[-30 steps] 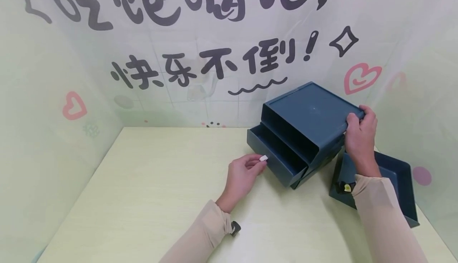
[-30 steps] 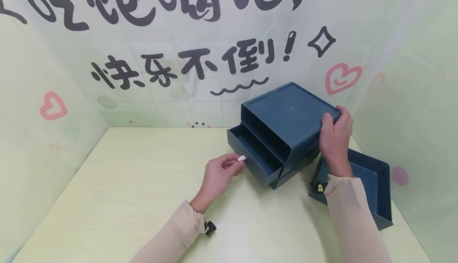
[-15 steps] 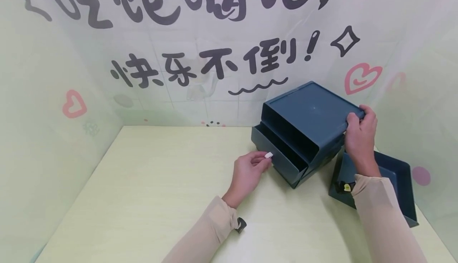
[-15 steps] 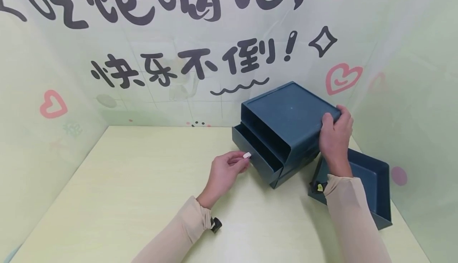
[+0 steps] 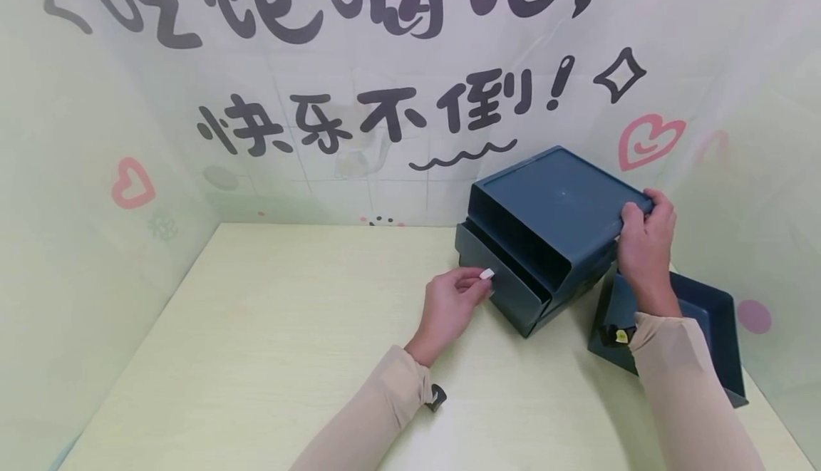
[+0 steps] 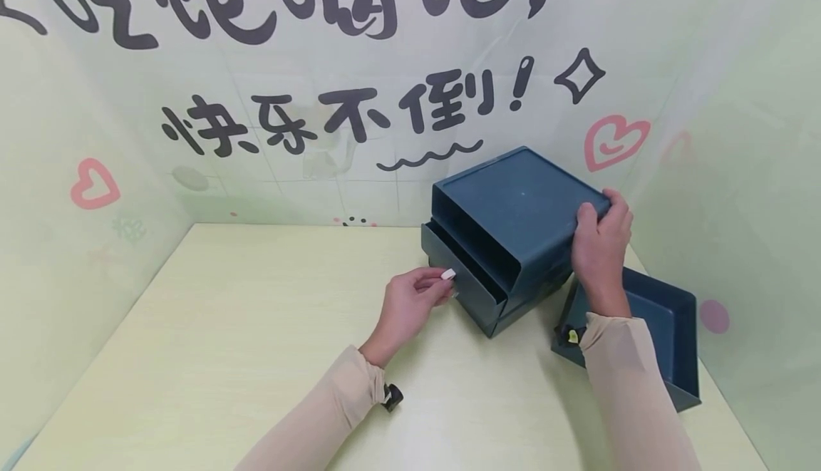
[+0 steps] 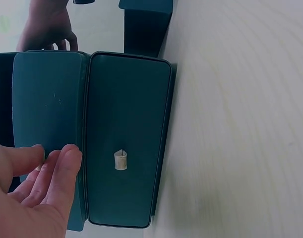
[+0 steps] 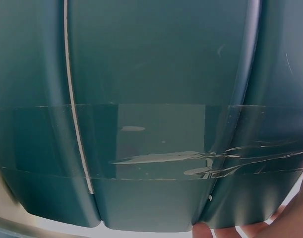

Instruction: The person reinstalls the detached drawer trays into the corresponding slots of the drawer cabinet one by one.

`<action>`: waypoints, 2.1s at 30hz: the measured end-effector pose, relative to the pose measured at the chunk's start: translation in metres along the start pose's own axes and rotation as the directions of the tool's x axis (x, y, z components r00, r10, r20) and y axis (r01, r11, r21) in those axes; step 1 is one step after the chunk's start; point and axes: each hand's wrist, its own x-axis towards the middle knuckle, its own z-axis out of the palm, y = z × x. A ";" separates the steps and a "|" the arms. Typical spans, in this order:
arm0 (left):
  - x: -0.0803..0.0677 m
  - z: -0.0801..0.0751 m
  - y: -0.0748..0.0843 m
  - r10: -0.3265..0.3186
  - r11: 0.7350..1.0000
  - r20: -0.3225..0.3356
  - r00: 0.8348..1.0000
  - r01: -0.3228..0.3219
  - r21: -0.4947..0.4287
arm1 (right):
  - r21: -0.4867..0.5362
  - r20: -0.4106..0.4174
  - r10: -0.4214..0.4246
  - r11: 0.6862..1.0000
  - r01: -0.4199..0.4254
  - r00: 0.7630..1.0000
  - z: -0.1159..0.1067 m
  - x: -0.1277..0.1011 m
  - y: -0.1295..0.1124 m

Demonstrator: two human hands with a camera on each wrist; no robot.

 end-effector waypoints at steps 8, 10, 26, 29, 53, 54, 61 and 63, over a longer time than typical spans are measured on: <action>0.002 0.003 -0.003 0.033 0.999 -0.002 0.999 -0.033 0.018 | 0.002 0.001 -0.003 1.000 0.003 1.000 -0.001 -0.003 0.000; 0.002 0.003 -0.003 0.035 0.999 -0.005 0.999 -0.035 0.028 | 0.003 -0.002 -0.006 1.000 0.006 1.000 0.000 -0.004 0.000; 0.003 0.009 -0.007 0.063 0.995 -0.007 0.998 -0.062 0.079 | 0.020 -0.007 -0.015 1.000 0.016 1.000 -0.001 -0.012 0.004; 0.003 0.010 -0.008 0.067 0.995 -0.011 0.998 -0.066 0.081 | 0.020 -0.012 -0.017 1.000 0.017 1.000 0.000 -0.011 0.004; 0.007 0.019 -0.010 0.086 0.991 -0.018 0.996 -0.083 0.106 | 0.012 -0.041 -0.009 1.000 0.009 0.999 -0.002 -0.013 0.004; 0.007 0.019 -0.010 0.086 0.991 -0.017 0.996 -0.083 0.108 | 0.012 -0.043 -0.010 1.000 0.010 0.999 -0.002 -0.013 0.003; 0.007 0.015 -0.011 0.091 0.990 -0.015 0.996 -0.089 0.111 | 0.018 -0.041 -0.021 1.000 0.022 0.999 0.002 -0.013 0.002; 0.007 0.014 -0.012 0.095 0.990 -0.013 0.995 -0.093 0.108 | 0.022 -0.038 -0.024 0.999 0.025 0.999 0.003 -0.013 0.002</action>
